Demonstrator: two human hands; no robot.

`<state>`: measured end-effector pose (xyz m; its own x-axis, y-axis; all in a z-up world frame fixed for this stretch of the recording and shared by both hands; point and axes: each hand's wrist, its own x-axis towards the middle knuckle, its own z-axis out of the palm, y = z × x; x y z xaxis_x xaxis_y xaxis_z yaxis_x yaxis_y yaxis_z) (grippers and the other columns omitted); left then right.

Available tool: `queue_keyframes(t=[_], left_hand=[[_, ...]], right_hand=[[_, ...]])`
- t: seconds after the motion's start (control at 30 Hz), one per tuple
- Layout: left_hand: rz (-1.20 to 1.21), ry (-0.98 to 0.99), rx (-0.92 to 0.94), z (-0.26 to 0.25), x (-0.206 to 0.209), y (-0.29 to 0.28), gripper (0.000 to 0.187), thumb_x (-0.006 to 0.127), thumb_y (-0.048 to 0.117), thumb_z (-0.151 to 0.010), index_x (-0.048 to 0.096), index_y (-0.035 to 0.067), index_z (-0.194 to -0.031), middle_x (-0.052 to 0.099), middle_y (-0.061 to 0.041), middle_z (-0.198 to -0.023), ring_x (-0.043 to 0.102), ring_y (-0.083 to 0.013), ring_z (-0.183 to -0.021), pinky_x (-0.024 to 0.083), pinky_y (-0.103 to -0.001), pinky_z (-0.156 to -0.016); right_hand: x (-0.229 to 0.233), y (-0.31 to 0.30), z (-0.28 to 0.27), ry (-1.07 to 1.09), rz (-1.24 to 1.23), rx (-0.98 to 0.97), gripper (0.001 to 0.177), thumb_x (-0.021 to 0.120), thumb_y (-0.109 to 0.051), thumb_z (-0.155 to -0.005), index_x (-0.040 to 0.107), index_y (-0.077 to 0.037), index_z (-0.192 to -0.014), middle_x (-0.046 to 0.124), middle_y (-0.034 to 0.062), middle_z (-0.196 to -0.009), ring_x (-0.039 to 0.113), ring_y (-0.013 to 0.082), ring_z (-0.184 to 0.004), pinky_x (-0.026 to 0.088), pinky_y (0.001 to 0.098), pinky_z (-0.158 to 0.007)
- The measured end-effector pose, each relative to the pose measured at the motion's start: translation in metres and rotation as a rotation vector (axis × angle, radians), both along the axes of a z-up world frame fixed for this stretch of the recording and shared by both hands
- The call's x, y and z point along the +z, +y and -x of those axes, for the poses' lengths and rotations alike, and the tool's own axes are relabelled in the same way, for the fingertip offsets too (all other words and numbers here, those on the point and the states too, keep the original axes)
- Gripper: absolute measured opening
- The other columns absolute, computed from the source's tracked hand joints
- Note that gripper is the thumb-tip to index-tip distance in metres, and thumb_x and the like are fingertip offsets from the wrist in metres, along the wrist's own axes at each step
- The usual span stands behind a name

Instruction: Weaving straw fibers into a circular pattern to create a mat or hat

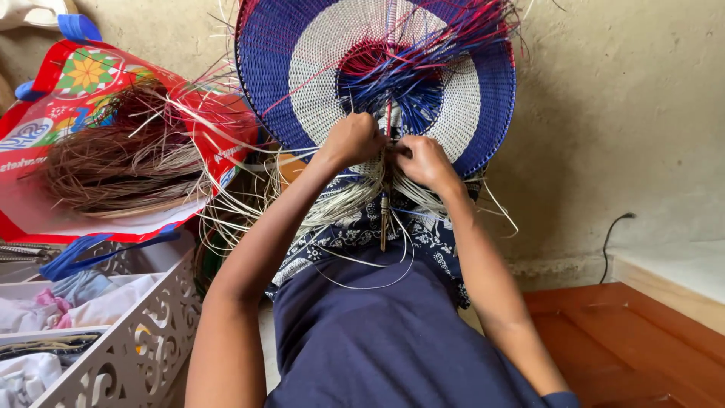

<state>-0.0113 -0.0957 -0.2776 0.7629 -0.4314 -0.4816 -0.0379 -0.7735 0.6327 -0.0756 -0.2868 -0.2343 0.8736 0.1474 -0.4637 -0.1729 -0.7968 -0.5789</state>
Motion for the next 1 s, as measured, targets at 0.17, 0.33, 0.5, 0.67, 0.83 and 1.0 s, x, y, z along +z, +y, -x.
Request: queue_keyframes(t=[0.17, 0.33, 0.5, 0.67, 0.83, 1.0], left_hand=[[0.017, -0.037, 0.029, 0.009, 0.018, 0.006, 0.021, 0.071, 0.034, -0.084, 0.079, 0.014, -0.088, 0.074, -0.021, -0.084, 0.074, -0.0456, -0.086, 0.061, -0.053, -0.076], [0.066, -0.064, 0.147, 0.035, 0.027, 0.013, 0.02, 0.068, 0.035, -0.086, 0.073, 0.017, -0.092, 0.072, -0.017, -0.08, 0.072, -0.0446, -0.085, 0.056, -0.057, -0.075], [0.084, -0.246, 0.116, 0.056, 0.012, 0.022, 0.016, 0.067, 0.031, -0.091, 0.063, 0.016, -0.096, 0.07, -0.014, -0.074, 0.073, -0.0431, -0.075, 0.057, -0.057, -0.07], [0.124, -0.348, 0.06, 0.066, -0.003, 0.03, 0.012, 0.06, 0.029, -0.095, 0.055, 0.018, -0.094, 0.068, -0.009, -0.069, 0.072, -0.0416, -0.065, 0.057, -0.054, -0.063], [0.15, -0.414, 0.036, 0.068, -0.011, 0.033, 0.011, 0.058, 0.027, -0.097, 0.053, 0.018, -0.093, 0.065, -0.006, -0.067, 0.071, -0.039, -0.063, 0.056, -0.053, -0.06], [0.154, -0.425, 0.019, 0.07, -0.014, 0.035, 0.012, 0.057, 0.029, -0.097, 0.052, 0.019, -0.092, 0.064, -0.007, -0.066, 0.07, -0.0404, -0.06, 0.056, -0.053, -0.059]], right_hand=[[-0.017, -0.006, 0.009, -0.119, -0.144, -0.064, 0.01, 0.068, -0.015, -0.09, 0.077, -0.016, -0.094, 0.07, 0.0101, -0.068, 0.07, 0.0301, -0.073, 0.054, 0.0473, -0.067], [-0.042, -0.014, 0.023, -0.135, -0.21, -0.132, 0.006, 0.069, -0.015, -0.097, 0.075, -0.016, -0.097, 0.068, 0.0069, -0.061, 0.065, 0.0151, -0.064, 0.054, 0.035, -0.065], [-0.042, -0.013, 0.033, -0.205, -0.009, -0.11, 0.006, 0.071, -0.029, -0.095, 0.075, -0.029, -0.09, 0.07, 0.0031, -0.064, 0.073, 0.0306, -0.074, 0.056, 0.0416, -0.065], [-0.041, -0.01, 0.04, -0.264, 0.04, -0.116, 0.009, 0.07, -0.025, -0.094, 0.073, -0.024, -0.085, 0.066, 0.0101, -0.061, 0.069, 0.0401, -0.066, 0.053, 0.0485, -0.059], [-0.056, -0.015, 0.045, -0.316, 0.069, -0.102, 0.008, 0.071, -0.025, -0.093, 0.072, -0.024, -0.086, 0.065, 0.0098, -0.059, 0.07, 0.0404, -0.065, 0.053, 0.0485, -0.058], [-0.039, -0.01, 0.043, -0.33, 0.065, -0.117, 0.008, 0.071, -0.025, -0.093, 0.072, -0.024, -0.085, 0.065, 0.0115, -0.06, 0.069, 0.0414, -0.066, 0.053, 0.0496, -0.058]])
